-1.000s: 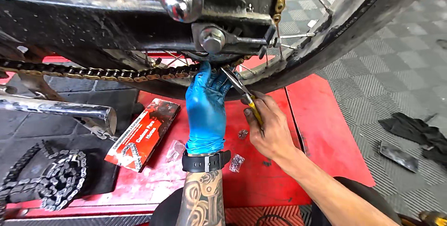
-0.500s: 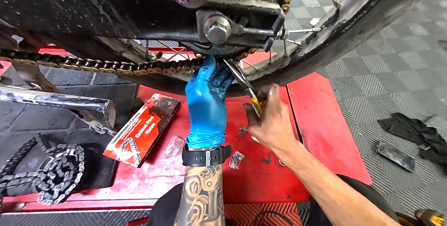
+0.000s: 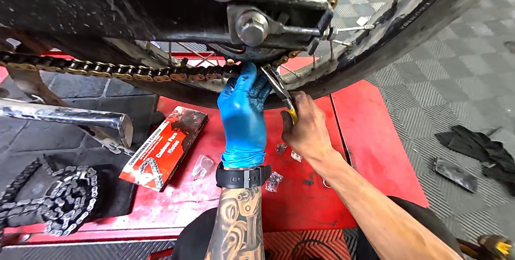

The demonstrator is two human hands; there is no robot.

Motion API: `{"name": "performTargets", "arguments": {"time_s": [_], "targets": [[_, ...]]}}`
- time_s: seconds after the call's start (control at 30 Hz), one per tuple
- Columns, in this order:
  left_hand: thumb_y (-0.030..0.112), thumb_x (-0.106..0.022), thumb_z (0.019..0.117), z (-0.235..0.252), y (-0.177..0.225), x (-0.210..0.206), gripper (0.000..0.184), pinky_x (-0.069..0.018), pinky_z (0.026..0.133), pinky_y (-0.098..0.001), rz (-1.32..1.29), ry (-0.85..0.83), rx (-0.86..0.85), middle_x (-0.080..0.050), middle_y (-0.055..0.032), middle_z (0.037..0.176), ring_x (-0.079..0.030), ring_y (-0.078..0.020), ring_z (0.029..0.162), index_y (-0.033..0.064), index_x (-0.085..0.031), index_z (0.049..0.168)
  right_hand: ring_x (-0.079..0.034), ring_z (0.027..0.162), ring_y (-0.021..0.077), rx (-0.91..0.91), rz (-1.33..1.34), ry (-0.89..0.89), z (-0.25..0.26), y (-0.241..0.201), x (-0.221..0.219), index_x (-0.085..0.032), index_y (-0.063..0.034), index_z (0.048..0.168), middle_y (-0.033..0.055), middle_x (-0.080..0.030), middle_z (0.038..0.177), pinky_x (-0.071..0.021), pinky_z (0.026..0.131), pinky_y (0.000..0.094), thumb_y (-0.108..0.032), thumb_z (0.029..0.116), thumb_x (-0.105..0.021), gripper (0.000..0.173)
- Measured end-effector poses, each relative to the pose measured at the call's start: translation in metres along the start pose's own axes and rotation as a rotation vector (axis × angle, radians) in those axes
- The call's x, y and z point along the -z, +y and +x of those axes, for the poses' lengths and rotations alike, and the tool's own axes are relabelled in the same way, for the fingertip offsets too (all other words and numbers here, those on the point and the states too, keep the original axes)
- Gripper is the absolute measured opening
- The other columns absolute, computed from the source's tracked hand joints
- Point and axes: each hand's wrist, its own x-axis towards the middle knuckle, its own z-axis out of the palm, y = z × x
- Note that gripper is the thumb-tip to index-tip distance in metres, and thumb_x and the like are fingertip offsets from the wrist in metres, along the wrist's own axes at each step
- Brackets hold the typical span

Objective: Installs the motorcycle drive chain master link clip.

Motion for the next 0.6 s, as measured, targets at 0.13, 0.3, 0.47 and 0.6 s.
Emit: {"name": "performTargets", "arguments": {"time_s": [0.13, 0.3, 0.47, 0.6], "targets": [[0.016, -0.045, 0.1094, 0.0, -0.001, -0.001, 0.029, -0.0596, 0.096, -0.0425, -0.007, 0.016, -0.002, -0.071, -0.0199, 0.112, -0.072, -0.028, 0.104, -0.0061, -0.06, 0.123, -0.069, 0.088, 0.0279, 0.007, -0.011, 0.009, 0.002, -0.001, 0.001, -0.065, -0.0031, 0.118, 0.0141, -0.067, 0.101, -0.0591, 0.073, 0.0416, -0.009, 0.0831, -0.069, 0.036], [0.015, -0.046, 0.109, 0.001, 0.0, 0.0, 0.029, -0.0594, 0.096, -0.0441, -0.013, 0.001, 0.012, -0.071, -0.0209, 0.114, -0.072, -0.0294, 0.105, -0.0063, -0.06, 0.123, -0.068, 0.091, 0.0278, -0.007, -0.011, -0.036, 0.004, -0.003, 0.005, -0.064, -0.004, 0.121, 0.0141, -0.067, 0.103, -0.0586, 0.075, 0.0422, -0.012, 0.0843, -0.069, 0.038], [0.022, -0.035, 0.1105, 0.004, 0.009, 0.005, 0.038, -0.0567, 0.1, -0.0468, -0.006, -0.067, 0.059, -0.068, -0.0235, 0.123, -0.069, -0.0329, 0.112, -0.0045, -0.054, 0.131, -0.065, 0.089, 0.0164, -0.122, 0.159, -0.261, -0.02, -0.009, 0.036, -0.055, -0.0094, 0.141, 0.0078, -0.064, 0.115, -0.0574, 0.075, 0.0373, -0.02, 0.1026, -0.055, 0.039], [0.028, -0.031, 0.1115, 0.004, 0.014, 0.006, 0.044, -0.0559, 0.102, -0.0512, 0.025, -0.064, 0.09, -0.065, -0.0242, 0.129, -0.067, -0.0372, 0.117, -0.0012, -0.049, 0.14, -0.062, 0.072, 0.0071, -0.28, 0.282, -0.346, -0.036, -0.008, 0.036, -0.06, -0.0128, 0.13, -0.003, -0.065, 0.092, -0.055, 0.062, 0.0289, -0.025, 0.1047, -0.045, 0.032]]}}
